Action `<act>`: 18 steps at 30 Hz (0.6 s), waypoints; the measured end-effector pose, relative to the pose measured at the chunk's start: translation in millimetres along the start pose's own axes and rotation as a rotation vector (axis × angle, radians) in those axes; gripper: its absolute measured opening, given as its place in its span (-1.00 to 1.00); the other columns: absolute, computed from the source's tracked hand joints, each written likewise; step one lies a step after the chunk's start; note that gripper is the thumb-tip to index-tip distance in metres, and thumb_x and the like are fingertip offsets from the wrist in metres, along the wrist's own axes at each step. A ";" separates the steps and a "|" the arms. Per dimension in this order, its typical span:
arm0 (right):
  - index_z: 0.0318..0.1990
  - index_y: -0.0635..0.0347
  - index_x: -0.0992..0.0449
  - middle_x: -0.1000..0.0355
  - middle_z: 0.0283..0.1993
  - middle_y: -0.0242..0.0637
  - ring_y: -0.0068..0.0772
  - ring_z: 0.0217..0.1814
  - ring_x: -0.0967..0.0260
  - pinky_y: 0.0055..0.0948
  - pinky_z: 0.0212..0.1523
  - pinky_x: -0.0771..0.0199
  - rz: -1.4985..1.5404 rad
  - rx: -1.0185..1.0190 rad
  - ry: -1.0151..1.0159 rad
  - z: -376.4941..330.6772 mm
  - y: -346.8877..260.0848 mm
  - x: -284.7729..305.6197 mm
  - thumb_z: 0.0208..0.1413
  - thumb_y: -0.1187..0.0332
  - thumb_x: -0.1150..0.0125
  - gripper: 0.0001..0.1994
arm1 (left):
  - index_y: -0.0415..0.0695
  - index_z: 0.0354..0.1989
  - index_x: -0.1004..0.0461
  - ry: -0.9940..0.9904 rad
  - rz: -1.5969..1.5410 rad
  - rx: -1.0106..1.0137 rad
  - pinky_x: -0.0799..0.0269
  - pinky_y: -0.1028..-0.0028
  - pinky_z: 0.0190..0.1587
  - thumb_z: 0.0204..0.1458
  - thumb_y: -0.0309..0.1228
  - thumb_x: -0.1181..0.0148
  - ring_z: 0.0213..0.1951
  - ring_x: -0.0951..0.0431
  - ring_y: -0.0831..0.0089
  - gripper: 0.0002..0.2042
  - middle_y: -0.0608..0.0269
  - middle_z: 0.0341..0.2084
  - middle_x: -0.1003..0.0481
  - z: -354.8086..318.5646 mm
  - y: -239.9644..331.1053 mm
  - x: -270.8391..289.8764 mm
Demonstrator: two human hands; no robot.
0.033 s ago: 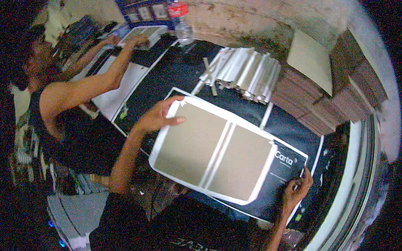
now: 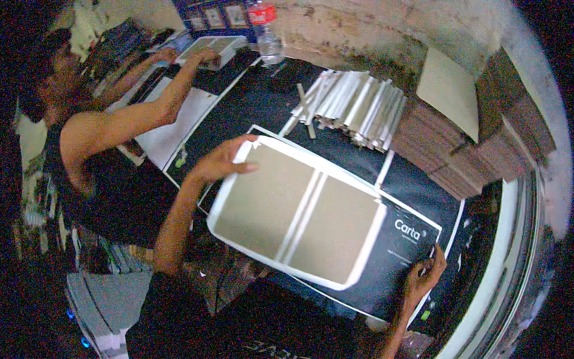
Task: The person assembles cardboard packaging by applying adhesive to sheets of paper using a roller machine, placing cardboard pieces onto the glued surface, and folding edges to secure the assembly.
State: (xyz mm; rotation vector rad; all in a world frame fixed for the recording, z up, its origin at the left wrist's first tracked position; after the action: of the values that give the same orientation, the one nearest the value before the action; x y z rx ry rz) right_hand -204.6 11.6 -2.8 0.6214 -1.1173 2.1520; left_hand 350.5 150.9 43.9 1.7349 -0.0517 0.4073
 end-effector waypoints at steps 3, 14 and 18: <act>0.26 0.22 -0.44 -0.41 0.21 -0.06 -0.07 0.27 -0.34 -0.37 0.11 -0.40 0.243 -0.154 -0.102 -6.5 -10.3 -13.0 0.01 0.68 0.01 -0.42 | -0.13 0.30 -0.31 0.141 0.229 0.135 -0.43 0.32 0.15 0.00 -0.29 -0.46 0.07 -0.50 0.32 -0.32 0.09 0.05 -0.51 -14.7 -74.5 102.4; 0.23 0.25 -0.40 -0.29 0.32 0.14 0.23 0.35 -0.26 -0.03 0.36 -0.27 -0.088 0.015 -0.169 -13.1 -40.1 -21.5 0.26 0.45 -0.15 -0.61 | -0.11 0.38 -0.13 0.784 0.680 0.205 -0.38 0.04 0.19 0.07 -0.22 -0.37 0.17 -0.49 -0.12 -0.26 -0.25 0.15 -0.44 -20.2 -121.9 195.6; 0.31 0.30 -0.32 -0.06 0.48 0.22 0.28 0.49 -0.06 -0.06 0.46 -0.11 -0.199 -0.039 -0.220 -17.0 -45.5 -34.8 0.27 0.43 -0.16 -0.53 | -0.20 0.39 -0.15 0.981 0.978 0.021 -0.36 0.02 0.14 0.05 -0.30 -0.34 0.08 -0.48 -0.05 -0.26 -0.20 0.05 -0.44 -26.1 -72.3 164.7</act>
State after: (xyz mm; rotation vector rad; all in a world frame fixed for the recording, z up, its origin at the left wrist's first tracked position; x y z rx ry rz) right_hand -150.1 35.1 -9.7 0.9287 -1.1553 1.9229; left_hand 517.0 222.2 28.5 1.2562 -0.1839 1.9241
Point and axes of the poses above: each hand's wrist, its own z-axis towards the middle knuckle, its own x-axis out of the back of the hand, y = z × x, the point moved 8 cm from there along z, towards the middle knuckle
